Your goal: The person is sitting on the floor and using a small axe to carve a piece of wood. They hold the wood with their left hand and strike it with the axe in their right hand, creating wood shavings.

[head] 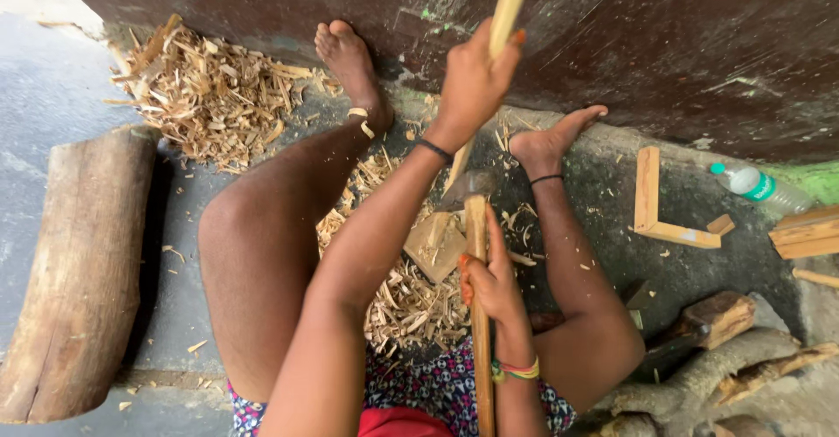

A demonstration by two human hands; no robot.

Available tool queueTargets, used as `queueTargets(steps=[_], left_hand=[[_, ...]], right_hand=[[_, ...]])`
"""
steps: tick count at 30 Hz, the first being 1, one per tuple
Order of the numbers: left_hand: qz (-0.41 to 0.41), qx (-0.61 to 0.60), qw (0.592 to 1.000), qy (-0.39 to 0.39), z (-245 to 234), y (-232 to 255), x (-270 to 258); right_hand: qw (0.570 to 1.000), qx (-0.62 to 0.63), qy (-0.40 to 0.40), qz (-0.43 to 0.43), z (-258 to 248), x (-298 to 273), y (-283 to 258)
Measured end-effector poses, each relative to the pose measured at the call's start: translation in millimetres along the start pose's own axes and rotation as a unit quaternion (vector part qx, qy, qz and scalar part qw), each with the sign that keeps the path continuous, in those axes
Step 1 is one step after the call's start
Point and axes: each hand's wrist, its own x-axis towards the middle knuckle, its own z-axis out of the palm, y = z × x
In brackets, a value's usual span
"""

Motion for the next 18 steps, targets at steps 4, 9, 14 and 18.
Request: queueTargets(steps=[4, 9, 14, 18], left_hand=[[0.059, 0.001, 0.998, -0.003, 2, 3, -6], [0.029, -0.003, 0.999, -0.046, 11, 11, -17], [0.045, -0.008, 0.999, -0.027, 8, 13, -20], [0.076, -0.033, 0.996, -0.024, 14, 10, -19]], right_hand=[[0.997, -0.010, -0.013, -0.072, 2, -16, -5], [0.983, 0.045, 0.089, -0.152, -14, -57, -56], [0.946, 0.121, 0.075, -0.291, -39, -106, -95], [0.985, 0.072, 0.073, -0.141, -27, -73, -55]])
